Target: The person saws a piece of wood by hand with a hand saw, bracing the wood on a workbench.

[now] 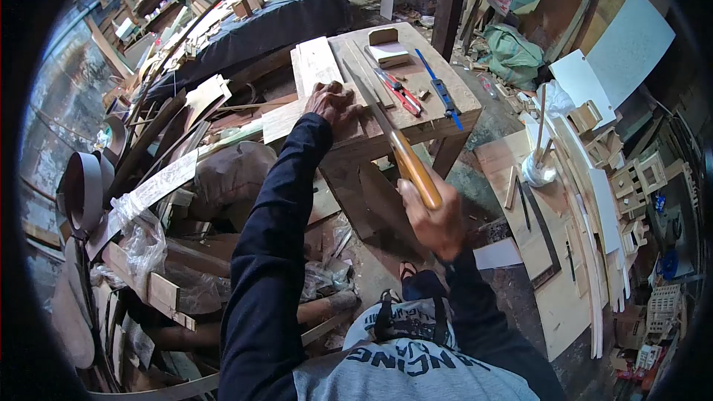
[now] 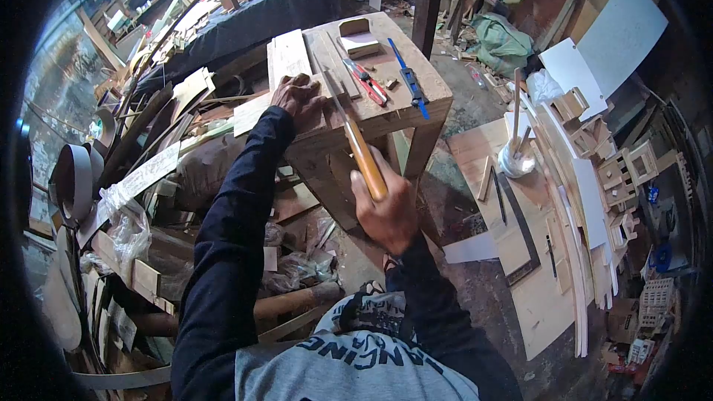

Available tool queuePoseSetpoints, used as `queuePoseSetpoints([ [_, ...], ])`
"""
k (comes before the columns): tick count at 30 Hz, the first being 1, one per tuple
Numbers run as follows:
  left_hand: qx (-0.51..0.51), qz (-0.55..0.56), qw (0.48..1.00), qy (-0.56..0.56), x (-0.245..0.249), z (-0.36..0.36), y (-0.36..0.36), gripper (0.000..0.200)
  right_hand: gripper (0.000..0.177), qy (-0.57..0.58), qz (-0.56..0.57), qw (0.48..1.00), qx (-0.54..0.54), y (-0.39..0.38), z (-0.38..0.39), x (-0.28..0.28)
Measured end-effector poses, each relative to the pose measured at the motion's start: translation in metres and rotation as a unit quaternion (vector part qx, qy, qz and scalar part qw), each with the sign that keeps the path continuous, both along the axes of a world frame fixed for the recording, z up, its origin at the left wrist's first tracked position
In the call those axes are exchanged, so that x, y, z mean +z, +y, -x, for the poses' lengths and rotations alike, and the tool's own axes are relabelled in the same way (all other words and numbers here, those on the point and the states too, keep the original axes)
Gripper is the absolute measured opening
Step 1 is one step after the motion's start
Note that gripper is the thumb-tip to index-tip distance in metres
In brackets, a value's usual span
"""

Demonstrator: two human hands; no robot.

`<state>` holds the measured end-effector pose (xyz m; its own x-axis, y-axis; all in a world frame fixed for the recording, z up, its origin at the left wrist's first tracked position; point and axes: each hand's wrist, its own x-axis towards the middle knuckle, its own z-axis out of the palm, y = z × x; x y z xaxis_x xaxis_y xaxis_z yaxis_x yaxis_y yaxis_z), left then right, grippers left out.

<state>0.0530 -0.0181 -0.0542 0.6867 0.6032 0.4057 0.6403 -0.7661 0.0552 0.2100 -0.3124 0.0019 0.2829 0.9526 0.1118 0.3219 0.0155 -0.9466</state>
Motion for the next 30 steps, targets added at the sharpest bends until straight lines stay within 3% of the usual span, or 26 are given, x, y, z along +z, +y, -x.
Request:
queuePoseSetpoints([
  [3, -0.006, -0.006, 1.0, -0.022, -0.005, 0.001, 0.004, 0.042, 0.045, 0.01, -0.073, 0.997, -0.001, 0.001, -0.001, -0.016],
  [4, -0.006, -0.013, 0.999, -0.038, -0.004, 0.002, 0.001, 0.042, 0.046, -0.028, -0.048, 0.998, -0.015, -0.014, -0.002, -0.013],
  [6, -0.002, -0.006, 1.0, -0.018, 0.002, 0.001, 0.002, 0.041, 0.047, 0.005, -0.057, 0.998, -0.016, -0.029, -0.003, -0.014],
  [12, -0.008, 0.043, 0.999, -0.018, 0.006, 0.001, -0.004, 0.039, 0.045, 0.028, -0.002, 1.0, 0.007, 0.002, -0.003, -0.016],
  [16, -0.027, 0.026, 0.998, -0.046, -0.002, 0.003, 0.003, 0.042, 0.043, 0.015, -0.122, 0.992, -0.033, -0.039, 0.0, -0.016],
  [20, 0.016, 0.013, 1.0, -0.016, 0.005, -0.002, -0.007, 0.044, 0.046, -0.004, -0.013, 1.0, -0.008, -0.003, 0.001, -0.006],
  [23, 0.02, 0.06, 0.998, -0.025, 0.002, 0.001, -0.002, 0.047, 0.047, -0.035, -0.057, 0.998, -0.018, -0.008, -0.002, -0.019],
  [26, 0.018, 0.037, 0.999, -0.031, 0.007, 0.0, -0.011, 0.048, 0.047, 0.002, -0.051, 0.998, -0.027, -0.038, -0.001, -0.013],
  [30, 0.04, 0.073, 0.997, -0.004, 0.015, -0.002, -0.016, 0.046, 0.049, 0.001, -0.008, 1.0, -0.009, -0.007, 0.001, -0.004],
])
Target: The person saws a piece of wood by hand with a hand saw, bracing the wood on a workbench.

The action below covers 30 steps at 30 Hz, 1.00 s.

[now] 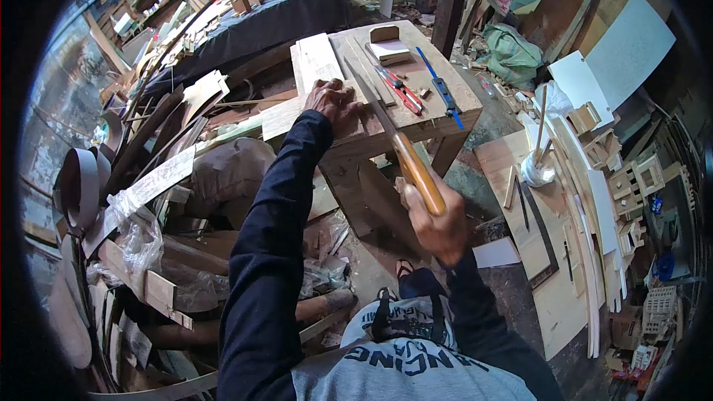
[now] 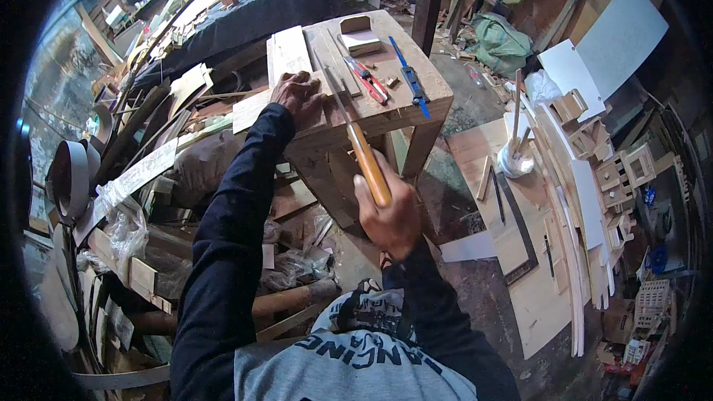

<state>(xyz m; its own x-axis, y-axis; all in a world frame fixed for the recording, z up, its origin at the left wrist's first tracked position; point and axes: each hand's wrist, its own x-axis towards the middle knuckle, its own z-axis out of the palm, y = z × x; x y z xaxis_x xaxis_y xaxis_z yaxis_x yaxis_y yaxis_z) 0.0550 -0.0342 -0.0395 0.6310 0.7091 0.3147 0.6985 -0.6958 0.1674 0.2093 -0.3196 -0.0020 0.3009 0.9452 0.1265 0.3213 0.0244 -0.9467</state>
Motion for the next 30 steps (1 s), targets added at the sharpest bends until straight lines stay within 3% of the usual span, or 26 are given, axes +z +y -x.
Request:
queuePoseSetpoints([
  [1, -0.008, -0.004, 1.0, -0.01, -0.001, 0.0, 0.002, 0.046, 0.049, 0.001, 0.021, 1.0, 0.006, 0.009, 0.0, -0.003],
  [5, -0.025, -0.02, 0.999, -0.035, -0.01, 0.003, 0.01, 0.048, 0.045, -0.031, -0.111, 0.993, -0.022, -0.027, 0.0, -0.014],
  [6, -0.025, -0.025, 0.999, -0.037, -0.013, 0.004, 0.01, 0.049, 0.044, 0.006, -0.103, 0.994, -0.024, -0.034, 0.001, -0.013],
  [10, -0.032, -0.018, 0.999, 0.023, -0.014, 0.002, 0.021, 0.046, 0.045, -0.022, -0.038, 0.999, -0.008, 0.003, 0.001, -0.012],
  [16, -0.014, -0.007, 0.998, -0.069, -0.022, 0.003, 0.019, 0.047, 0.045, 0.009, -0.047, 0.999, -0.026, -0.03, 0.0, -0.014],
  [21, -0.006, -0.007, 1.0, -0.019, -0.011, 0.001, 0.012, 0.049, 0.047, 0.025, -0.013, 1.0, 0.001, 0.01, -0.001, -0.009],
  [25, -0.003, -0.018, 0.999, -0.035, -0.015, 0.001, 0.016, 0.047, 0.047, -0.061, -0.112, 0.991, -0.025, -0.021, 0.0, -0.019],
  [27, -0.007, 0.007, 1.0, -0.024, -0.006, 0.002, 0.007, 0.048, 0.047, -0.008, -0.058, 0.998, -0.014, -0.03, 0.0, -0.014],
  [30, -0.014, -0.02, 1.0, 0.003, -0.007, 0.002, 0.009, 0.048, 0.048, -0.026, -0.029, 0.999, -0.003, 0.003, 0.002, -0.013],
])
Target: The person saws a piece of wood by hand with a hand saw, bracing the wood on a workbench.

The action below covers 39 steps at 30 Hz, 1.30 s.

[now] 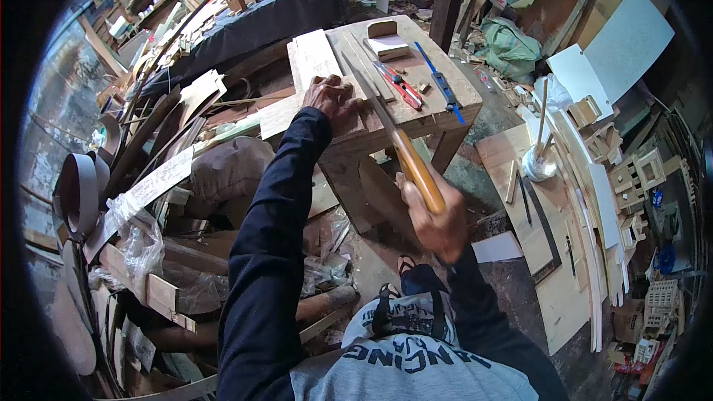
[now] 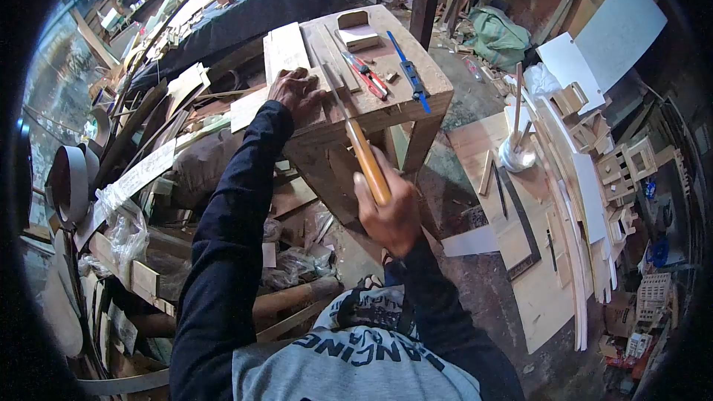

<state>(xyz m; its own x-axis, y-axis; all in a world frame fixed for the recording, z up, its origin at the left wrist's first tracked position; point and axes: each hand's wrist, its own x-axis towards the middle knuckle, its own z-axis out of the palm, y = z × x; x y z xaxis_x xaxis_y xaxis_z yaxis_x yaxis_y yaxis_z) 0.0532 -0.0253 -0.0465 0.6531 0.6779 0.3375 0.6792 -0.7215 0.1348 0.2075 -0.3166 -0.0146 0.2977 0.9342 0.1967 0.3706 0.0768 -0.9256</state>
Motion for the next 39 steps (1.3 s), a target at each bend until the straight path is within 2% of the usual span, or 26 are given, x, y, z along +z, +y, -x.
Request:
queuePoseSetpoints([
  [1, -0.002, -0.009, 1.0, 0.002, 0.001, -0.001, 0.001, 0.048, 0.048, 0.004, -0.005, 1.0, -0.004, 0.002, 0.0, -0.005],
  [2, 0.018, 0.033, 0.999, -0.022, 0.001, 0.0, 0.0, 0.047, 0.048, 0.008, -0.011, 1.0, -0.007, 0.005, 0.0, -0.009],
  [6, -0.005, -0.01, 0.997, -0.081, -0.018, 0.003, 0.012, 0.042, 0.048, 0.015, -0.047, 0.999, -0.013, -0.023, -0.002, -0.006],
  [12, -0.01, -0.008, 1.0, -0.027, -0.01, 0.002, 0.011, 0.044, 0.045, 0.019, 0.014, 1.0, 0.015, 0.026, 0.001, 0.009],
  [15, 0.0, 0.01, 0.999, -0.031, -0.011, 0.003, 0.005, 0.044, 0.045, 0.029, -0.048, 0.998, -0.012, 0.0, 0.0, -0.018],
  [16, 0.008, 0.009, 0.999, -0.037, -0.007, 0.002, 0.003, 0.044, 0.046, -0.009, -0.089, 0.996, -0.012, -0.014, 0.0, -0.013],
  [19, 0.008, 0.003, 1.0, -0.024, -0.003, 0.0, -0.001, 0.044, 0.046, 0.013, -0.059, 0.998, -0.013, -0.019, 0.001, -0.008],
  [22, -0.014, -0.007, 0.999, -0.03, -0.011, 0.003, 0.009, 0.045, 0.046, 0.017, -0.019, 1.0, -0.003, 0.03, 0.003, -0.006],
  [24, -0.021, -0.028, 0.998, -0.05, -0.015, 0.003, 0.01, 0.043, 0.045, 0.043, 0.005, 0.999, 0.02, 0.035, 0.003, -0.001],
  [27, -0.018, -0.008, 1.0, -0.024, -0.011, 0.002, 0.009, 0.043, 0.045, 0.047, 0.0, 0.999, -0.018, -0.013, 0.004, 0.003],
  [28, -0.022, -0.017, 0.999, -0.031, -0.008, 0.001, 0.008, 0.042, 0.047, 0.015, -0.021, 0.999, -0.027, -0.029, 0.001, -0.002],
  [31, -0.031, -0.036, 0.998, -0.051, -0.012, 0.003, 0.003, 0.04, 0.049, 0.046, -0.009, 0.999, -0.026, -0.033, 0.0, 0.004],
  [33, -0.039, -0.052, 0.996, -0.069, -0.012, 0.002, 0.006, 0.039, 0.048, 0.013, -0.007, 1.0, -0.014, 0.005, 0.003, 0.003],
  [35, -0.047, -0.012, 0.999, -0.022, 0.001, 0.0, 0.004, 0.04, 0.048, -0.006, 0.023, 1.0, 0.0, 0.042, 0.003, 0.004],
  [38, -0.029, -0.028, 0.999, -0.02, -0.004, 0.002, 0.003, 0.044, 0.047, 0.072, 0.035, 0.997, 0.006, 0.019, 0.002, -0.003],
  [39, -0.028, -0.024, 0.999, -0.031, -0.006, 0.001, 0.007, 0.044, 0.047, 0.06, 0.002, 0.998, -0.002, 0.003, 0.0, -0.005],
])
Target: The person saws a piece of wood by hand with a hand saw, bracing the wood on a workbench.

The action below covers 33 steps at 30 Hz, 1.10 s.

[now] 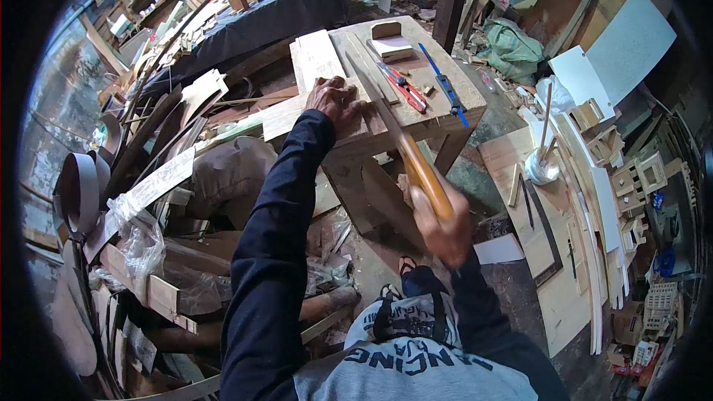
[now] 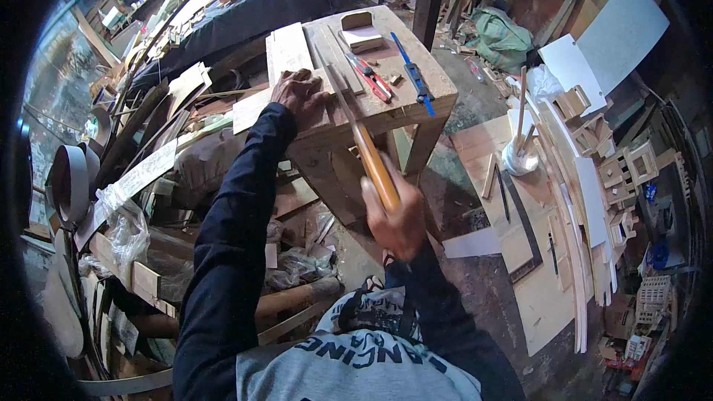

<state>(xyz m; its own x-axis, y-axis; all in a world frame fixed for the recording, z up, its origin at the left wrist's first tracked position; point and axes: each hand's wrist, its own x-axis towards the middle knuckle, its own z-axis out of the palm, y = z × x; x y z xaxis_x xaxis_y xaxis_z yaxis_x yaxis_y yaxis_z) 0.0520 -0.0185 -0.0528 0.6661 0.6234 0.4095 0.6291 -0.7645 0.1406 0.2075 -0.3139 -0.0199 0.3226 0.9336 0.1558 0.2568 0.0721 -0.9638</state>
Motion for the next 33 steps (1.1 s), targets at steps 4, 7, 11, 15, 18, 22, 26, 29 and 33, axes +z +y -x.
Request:
queuePoseSetpoints([
  [4, -0.002, 0.016, 1.0, -0.018, -0.004, 0.003, -0.005, 0.044, 0.047, -0.031, -0.054, 0.998, -0.02, -0.036, 0.0, -0.004],
  [7, -0.004, 0.007, 1.0, 0.018, -0.001, 0.001, -0.002, 0.042, 0.044, -0.066, -0.043, 0.997, -0.019, 0.029, 0.005, 0.003],
  [11, -0.016, 0.002, 1.0, -0.026, 0.0, 0.001, -0.005, 0.039, 0.043, -0.075, -0.057, 0.995, -0.021, 0.061, 0.007, -0.006],
  [15, -0.005, -0.014, 0.999, -0.052, -0.002, 0.0, -0.007, 0.039, 0.046, -0.021, -0.02, 0.999, -0.015, -0.025, 0.001, -0.005],
  [18, -0.003, 0.002, 1.0, 0.026, 0.009, -0.001, -0.01, 0.038, 0.045, -0.027, -0.029, 0.999, -0.02, -0.03, 0.003, 0.003],
  [22, -0.026, -0.025, 0.999, -0.009, 0.001, 0.0, -0.003, 0.038, 0.044, -0.085, -0.072, 0.993, -0.025, 0.058, 0.009, -0.006],
  [26, -0.001, -0.027, 1.0, 0.016, 0.001, -0.001, -0.006, 0.037, 0.045, -0.055, -0.033, 0.998, -0.012, 0.039, 0.002, -0.001],
  [29, -0.008, -0.043, 0.999, -0.019, -0.003, 0.0, -0.003, 0.037, 0.044, -0.051, -0.058, 0.996, -0.033, -0.026, 0.001, 0.002],
  [33, 0.0, -0.032, 0.999, 0.013, -0.006, -0.002, 0.003, 0.038, 0.043, -0.045, -0.044, 0.997, -0.033, -0.018, 0.004, 0.007],
])
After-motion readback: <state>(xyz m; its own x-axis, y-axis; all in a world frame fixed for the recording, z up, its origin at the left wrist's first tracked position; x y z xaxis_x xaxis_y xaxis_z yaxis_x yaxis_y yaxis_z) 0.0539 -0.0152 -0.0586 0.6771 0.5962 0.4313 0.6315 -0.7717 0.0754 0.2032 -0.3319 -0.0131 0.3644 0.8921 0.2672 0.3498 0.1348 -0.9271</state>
